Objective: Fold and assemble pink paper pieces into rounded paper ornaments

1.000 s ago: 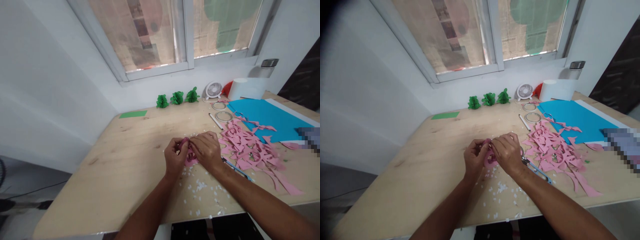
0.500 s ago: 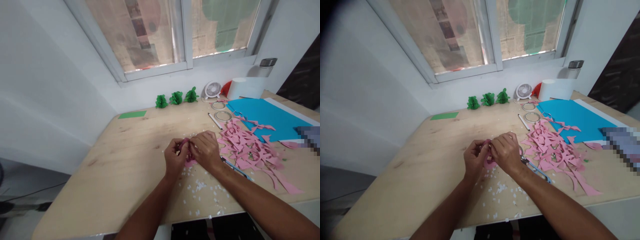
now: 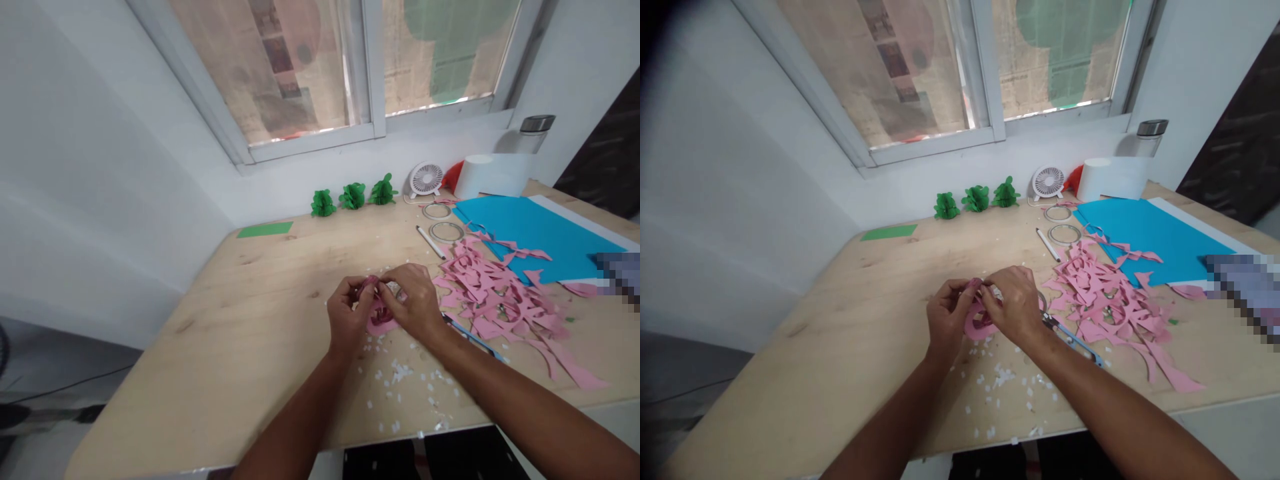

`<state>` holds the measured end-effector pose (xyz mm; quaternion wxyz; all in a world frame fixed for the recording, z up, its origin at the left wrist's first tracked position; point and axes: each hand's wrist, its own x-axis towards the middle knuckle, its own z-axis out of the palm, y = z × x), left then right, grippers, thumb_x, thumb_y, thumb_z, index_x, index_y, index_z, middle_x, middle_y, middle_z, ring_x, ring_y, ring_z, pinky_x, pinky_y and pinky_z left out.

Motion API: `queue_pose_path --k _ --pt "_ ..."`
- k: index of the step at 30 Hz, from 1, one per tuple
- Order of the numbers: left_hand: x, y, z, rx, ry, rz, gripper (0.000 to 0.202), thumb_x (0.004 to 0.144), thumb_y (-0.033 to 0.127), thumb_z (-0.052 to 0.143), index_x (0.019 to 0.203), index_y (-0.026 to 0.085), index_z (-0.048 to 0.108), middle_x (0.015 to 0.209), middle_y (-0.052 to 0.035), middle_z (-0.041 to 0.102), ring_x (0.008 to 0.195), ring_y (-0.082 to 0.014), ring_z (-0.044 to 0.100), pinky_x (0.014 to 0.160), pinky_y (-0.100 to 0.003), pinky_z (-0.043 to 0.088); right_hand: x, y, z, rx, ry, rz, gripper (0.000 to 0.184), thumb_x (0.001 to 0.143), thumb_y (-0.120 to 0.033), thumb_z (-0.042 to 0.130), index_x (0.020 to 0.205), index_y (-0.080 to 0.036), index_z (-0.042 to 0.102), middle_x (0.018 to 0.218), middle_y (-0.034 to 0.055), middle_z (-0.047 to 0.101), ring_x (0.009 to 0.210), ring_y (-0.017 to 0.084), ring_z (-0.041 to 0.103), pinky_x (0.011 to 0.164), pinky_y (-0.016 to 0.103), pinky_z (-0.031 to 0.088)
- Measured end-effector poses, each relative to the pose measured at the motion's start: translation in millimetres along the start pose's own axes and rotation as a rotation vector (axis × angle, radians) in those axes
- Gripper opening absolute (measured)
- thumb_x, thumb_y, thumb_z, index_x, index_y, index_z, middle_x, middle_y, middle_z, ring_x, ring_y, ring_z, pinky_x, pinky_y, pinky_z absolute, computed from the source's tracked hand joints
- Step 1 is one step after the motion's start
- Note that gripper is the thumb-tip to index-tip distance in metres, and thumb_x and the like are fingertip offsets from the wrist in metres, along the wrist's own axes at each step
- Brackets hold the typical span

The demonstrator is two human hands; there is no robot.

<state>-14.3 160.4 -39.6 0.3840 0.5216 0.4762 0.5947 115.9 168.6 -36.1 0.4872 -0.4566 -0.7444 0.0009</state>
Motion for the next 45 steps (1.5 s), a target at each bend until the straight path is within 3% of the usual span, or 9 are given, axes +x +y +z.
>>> queue_pose_path --k 8,17,28,45 --pt "0 -4 -1.1 0.028 -0.016 0.043 0.022 0.074 0.037 0.065 0.08 0.015 0.065 0.071 -0.0027 0.066 0.065 -0.0127 0.061 0.06 -0.023 0.049 1 1 1 0.189 -0.053 0.209 0.006 0.079 -0.026 0.059 0.075 -0.021 0.062 0.073 0.0026 0.067 0.073 0.019 0.059 0.071 0.034 0.044" --pt "-1 -6 -0.2 0.022 -0.031 0.051 0.02 0.076 0.034 0.064 0.081 0.014 0.065 0.073 -0.0033 0.067 0.065 -0.0124 0.061 0.061 -0.022 0.049 1 1 3 0.198 -0.095 0.282 0.009 0.075 -0.017 0.054 0.072 -0.02 0.062 0.074 0.0026 0.066 0.075 0.019 0.058 0.075 0.035 0.041" --pt "0 6 1.9 -0.162 0.002 -0.083 0.017 0.071 0.03 0.068 0.077 0.014 0.065 0.069 -0.0023 0.066 0.062 -0.0122 0.061 0.06 -0.022 0.049 3 -1 1 0.395 -0.124 0.377 0.006 0.076 -0.025 0.057 0.074 -0.021 0.061 0.075 0.0014 0.064 0.076 0.019 0.059 0.07 0.031 0.044" --pt "0 5 0.6 -0.213 -0.05 -0.092 0.015 0.073 0.028 0.065 0.078 0.014 0.065 0.069 -0.0018 0.066 0.062 -0.0107 0.059 0.06 -0.021 0.048 3 0 -1 0.539 -0.165 0.482 0.009 0.075 -0.027 0.055 0.073 -0.019 0.06 0.075 0.0011 0.06 0.073 0.016 0.056 0.064 0.027 0.043"
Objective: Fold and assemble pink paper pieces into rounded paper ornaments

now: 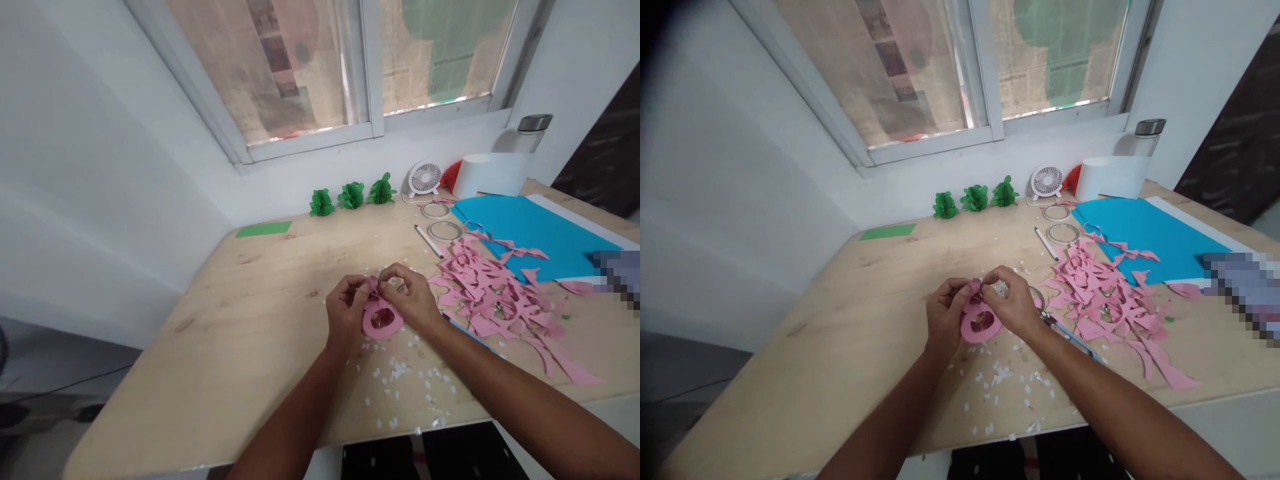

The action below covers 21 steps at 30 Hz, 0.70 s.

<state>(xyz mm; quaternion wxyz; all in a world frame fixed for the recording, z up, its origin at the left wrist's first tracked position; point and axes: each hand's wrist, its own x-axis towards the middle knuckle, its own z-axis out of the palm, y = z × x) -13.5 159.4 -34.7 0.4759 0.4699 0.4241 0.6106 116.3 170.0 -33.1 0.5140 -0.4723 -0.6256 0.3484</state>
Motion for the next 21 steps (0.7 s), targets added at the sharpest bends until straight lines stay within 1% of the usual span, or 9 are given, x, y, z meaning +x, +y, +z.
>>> queue_pose_path --k 3,7,10,14,21 --pt "0.5 -1.4 -0.4 0.008 0.005 0.005 0.016 0.073 0.029 0.066 0.079 0.014 0.065 0.069 -0.0019 0.066 0.062 -0.0109 0.059 0.06 -0.021 0.048 0.0 -0.8 -0.4 0.019 -0.011 0.001 0.013 0.077 -0.03 0.056 0.075 -0.019 0.06 0.077 0.002 0.061 0.075 0.017 0.057 0.067 0.028 0.043" --pt "0.8 -2.9 -1.3 0.03 0.012 0.018 0.016 0.073 0.029 0.066 0.079 0.014 0.064 0.069 -0.002 0.066 0.062 -0.0114 0.06 0.06 -0.022 0.048 0.8 0.1 0.5 0.056 -0.005 0.017 0.016 0.076 -0.035 0.059 0.073 -0.019 0.06 0.073 0.001 0.061 0.073 0.017 0.057 0.069 0.029 0.043" --pt "1.4 -3.1 -2.4 0.018 0.008 0.018 0.017 0.073 0.03 0.065 0.079 0.015 0.064 0.07 -0.0023 0.066 0.063 -0.0117 0.06 0.061 -0.022 0.048 1.8 1.6 1.0 0.095 -0.027 0.028 0.014 0.076 -0.032 0.059 0.074 -0.019 0.06 0.074 0.0006 0.062 0.073 0.016 0.057 0.07 0.028 0.043" --pt "2.0 -2.9 -2.9 0.044 0.007 0.039 0.017 0.074 0.031 0.064 0.079 0.014 0.064 0.07 -0.003 0.066 0.063 -0.012 0.061 0.06 -0.022 0.049 2.8 3.0 0.7 0.08 -0.031 0.027 0.011 0.075 -0.03 0.06 0.074 -0.019 0.061 0.076 0.0009 0.063 0.076 0.017 0.058 0.073 0.029 0.043" --pt "0.4 -6.6 -3.1 0.236 0.014 0.166 0.018 0.078 0.032 0.061 0.085 0.016 0.064 0.076 -0.0042 0.067 0.068 -0.0129 0.062 0.064 -0.023 0.05 2.6 1.9 2.0 0.043 0.0 -0.011 0.004 0.072 -0.022 0.058 0.071 -0.02 0.06 0.08 0.003 0.065 0.081 0.019 0.059 0.076 0.032 0.044"
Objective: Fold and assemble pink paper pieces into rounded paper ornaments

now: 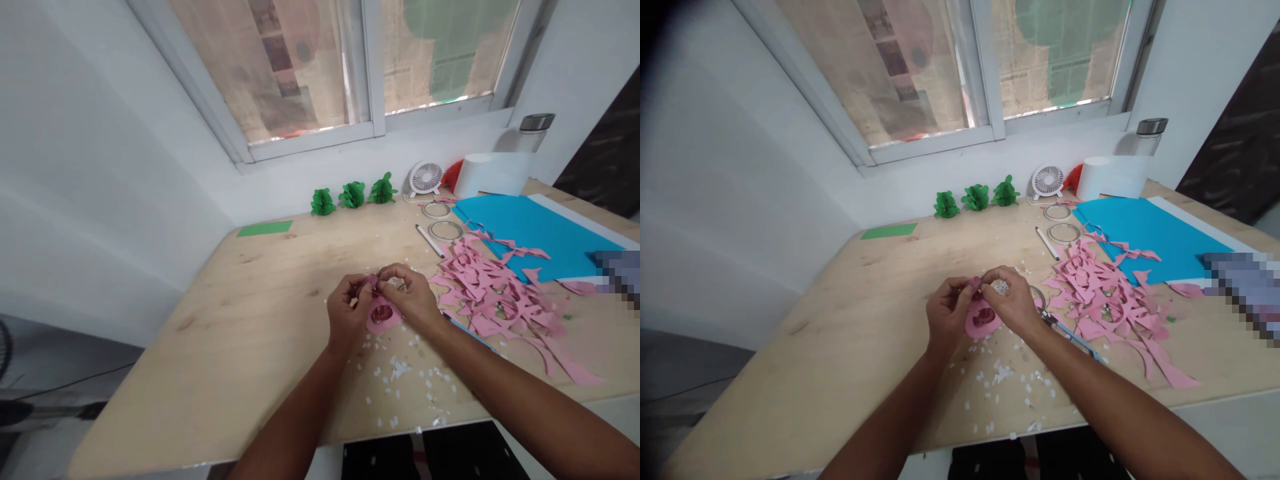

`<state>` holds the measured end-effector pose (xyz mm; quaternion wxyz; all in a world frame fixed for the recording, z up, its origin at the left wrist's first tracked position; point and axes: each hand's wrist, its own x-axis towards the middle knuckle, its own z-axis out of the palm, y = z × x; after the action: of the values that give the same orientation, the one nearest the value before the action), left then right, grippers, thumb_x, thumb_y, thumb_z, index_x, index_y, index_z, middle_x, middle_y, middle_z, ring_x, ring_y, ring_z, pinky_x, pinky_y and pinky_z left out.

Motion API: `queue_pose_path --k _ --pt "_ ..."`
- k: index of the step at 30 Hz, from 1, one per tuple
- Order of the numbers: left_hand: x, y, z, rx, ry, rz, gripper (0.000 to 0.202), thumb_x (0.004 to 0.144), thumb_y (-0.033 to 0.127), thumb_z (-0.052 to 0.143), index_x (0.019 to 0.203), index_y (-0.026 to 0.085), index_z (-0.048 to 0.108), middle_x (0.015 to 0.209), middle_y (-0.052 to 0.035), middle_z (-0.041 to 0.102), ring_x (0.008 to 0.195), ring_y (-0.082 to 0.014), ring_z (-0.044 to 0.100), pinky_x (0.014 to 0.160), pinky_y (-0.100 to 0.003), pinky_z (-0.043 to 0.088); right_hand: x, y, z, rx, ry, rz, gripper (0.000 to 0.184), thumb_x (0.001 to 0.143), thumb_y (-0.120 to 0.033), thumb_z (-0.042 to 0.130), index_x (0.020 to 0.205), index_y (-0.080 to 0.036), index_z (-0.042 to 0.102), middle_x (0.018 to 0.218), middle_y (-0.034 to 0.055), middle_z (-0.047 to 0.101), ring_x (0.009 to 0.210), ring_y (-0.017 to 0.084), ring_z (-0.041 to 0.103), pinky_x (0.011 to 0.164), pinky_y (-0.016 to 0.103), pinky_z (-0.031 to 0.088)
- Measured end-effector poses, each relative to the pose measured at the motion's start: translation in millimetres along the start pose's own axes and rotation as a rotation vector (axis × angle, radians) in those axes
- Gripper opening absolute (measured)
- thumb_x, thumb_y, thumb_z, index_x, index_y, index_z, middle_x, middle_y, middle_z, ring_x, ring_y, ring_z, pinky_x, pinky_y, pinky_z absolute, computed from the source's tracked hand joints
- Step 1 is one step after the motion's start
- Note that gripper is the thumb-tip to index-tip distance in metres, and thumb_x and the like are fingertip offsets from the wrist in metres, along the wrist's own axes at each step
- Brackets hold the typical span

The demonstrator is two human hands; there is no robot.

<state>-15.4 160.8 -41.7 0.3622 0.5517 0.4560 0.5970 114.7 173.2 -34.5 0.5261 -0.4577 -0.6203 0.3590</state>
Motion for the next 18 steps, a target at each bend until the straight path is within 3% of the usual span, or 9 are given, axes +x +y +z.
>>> queue_pose_path --k 7,18 --pt "-1.4 -2.9 -0.9 0.052 -0.011 0.023 0.019 0.076 0.033 0.063 0.084 0.017 0.066 0.075 -0.0039 0.068 0.067 -0.0131 0.061 0.062 -0.022 0.05 0.5 -0.4 0.0 0.004 0.0 -0.007 0.004 0.07 -0.018 0.056 0.066 -0.02 0.058 0.086 0.0043 0.066 0.085 0.019 0.059 0.08 0.035 0.044" --pt "5.9 1.4 -0.2 -0.228 0.006 -0.207 0.019 0.072 0.032 0.064 0.078 0.014 0.065 0.075 -0.0037 0.067 0.067 -0.0129 0.06 0.064 -0.023 0.049 2.7 1.7 1.2 0.362 0.012 0.21 0.008 0.065 -0.025 0.062 0.064 -0.018 0.058 0.09 0.0062 0.065 0.077 0.017 0.06 0.067 0.03 0.046"
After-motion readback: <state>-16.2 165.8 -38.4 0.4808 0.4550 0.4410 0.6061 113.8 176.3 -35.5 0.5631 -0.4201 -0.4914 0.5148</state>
